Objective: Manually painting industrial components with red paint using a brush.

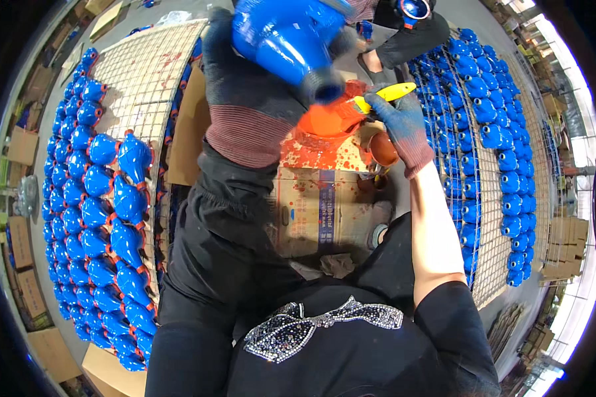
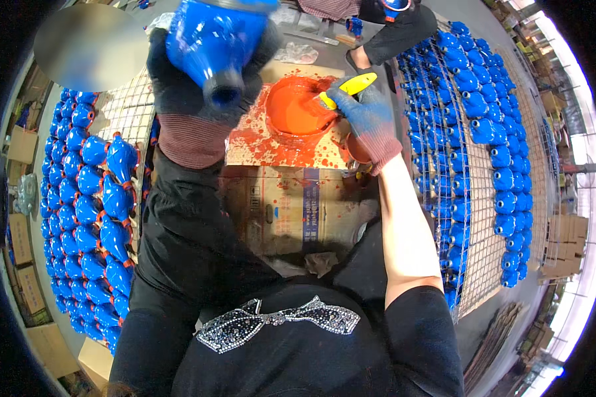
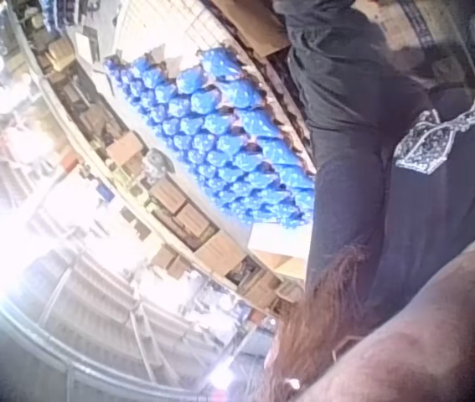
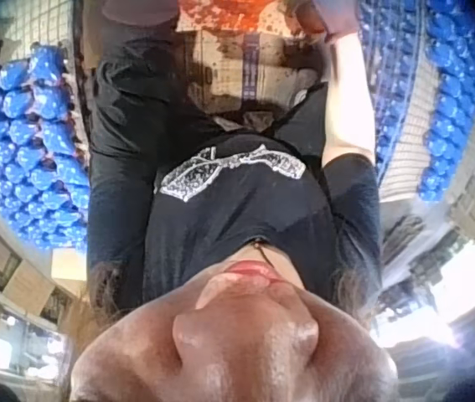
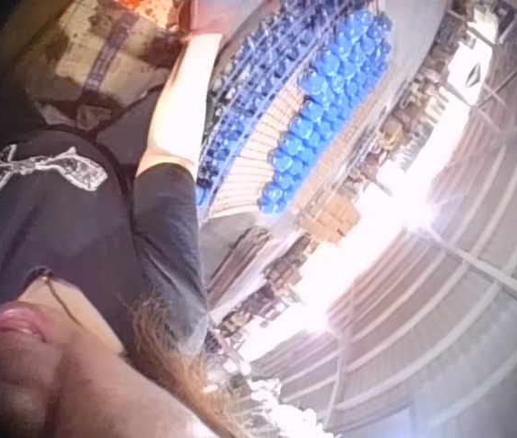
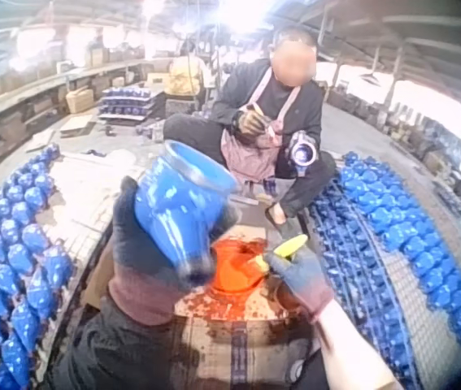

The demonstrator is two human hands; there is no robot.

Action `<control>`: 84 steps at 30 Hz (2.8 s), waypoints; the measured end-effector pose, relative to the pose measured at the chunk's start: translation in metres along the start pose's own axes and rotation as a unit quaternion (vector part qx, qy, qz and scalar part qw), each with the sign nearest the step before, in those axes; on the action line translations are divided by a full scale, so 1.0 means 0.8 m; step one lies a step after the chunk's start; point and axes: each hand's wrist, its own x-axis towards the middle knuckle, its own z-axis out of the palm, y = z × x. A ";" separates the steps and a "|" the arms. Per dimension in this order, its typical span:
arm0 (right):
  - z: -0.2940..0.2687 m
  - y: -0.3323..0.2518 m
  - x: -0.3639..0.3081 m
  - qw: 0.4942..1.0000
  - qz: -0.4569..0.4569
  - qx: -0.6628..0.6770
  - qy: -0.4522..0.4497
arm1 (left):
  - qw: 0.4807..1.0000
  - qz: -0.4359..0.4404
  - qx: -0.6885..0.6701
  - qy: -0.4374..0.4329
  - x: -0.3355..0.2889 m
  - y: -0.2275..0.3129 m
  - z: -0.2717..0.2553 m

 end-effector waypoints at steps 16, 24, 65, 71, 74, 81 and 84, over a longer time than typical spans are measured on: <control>0.055 0.074 0.011 0.967 -0.058 -0.192 -0.156 | 0.970 0.097 0.167 0.145 -0.023 0.043 -0.018; 0.009 0.004 -0.037 0.997 -0.036 -0.049 -0.040 | 0.902 0.075 0.340 0.256 -0.023 -0.005 -0.036; -0.059 -0.080 -0.093 0.921 -0.331 0.191 0.071 | 0.974 -0.088 0.068 0.195 -0.030 -0.070 -0.017; -0.070 -0.036 -0.072 0.898 -0.283 0.337 -0.005 | 0.969 -0.087 -0.066 0.222 -0.039 -0.073 -0.006; -0.073 -0.023 -0.054 0.884 -0.284 0.370 -0.033 | 0.969 -0.116 -0.078 0.203 -0.046 -0.067 -0.009; -0.066 -0.048 -0.064 0.912 -0.253 0.319 0.044 | 0.964 -0.065 0.081 0.245 -0.038 -0.073 -0.045; -0.050 -0.067 -0.069 0.921 -0.255 0.281 0.089 | 0.838 -0.043 0.432 0.331 -0.040 -0.070 -0.045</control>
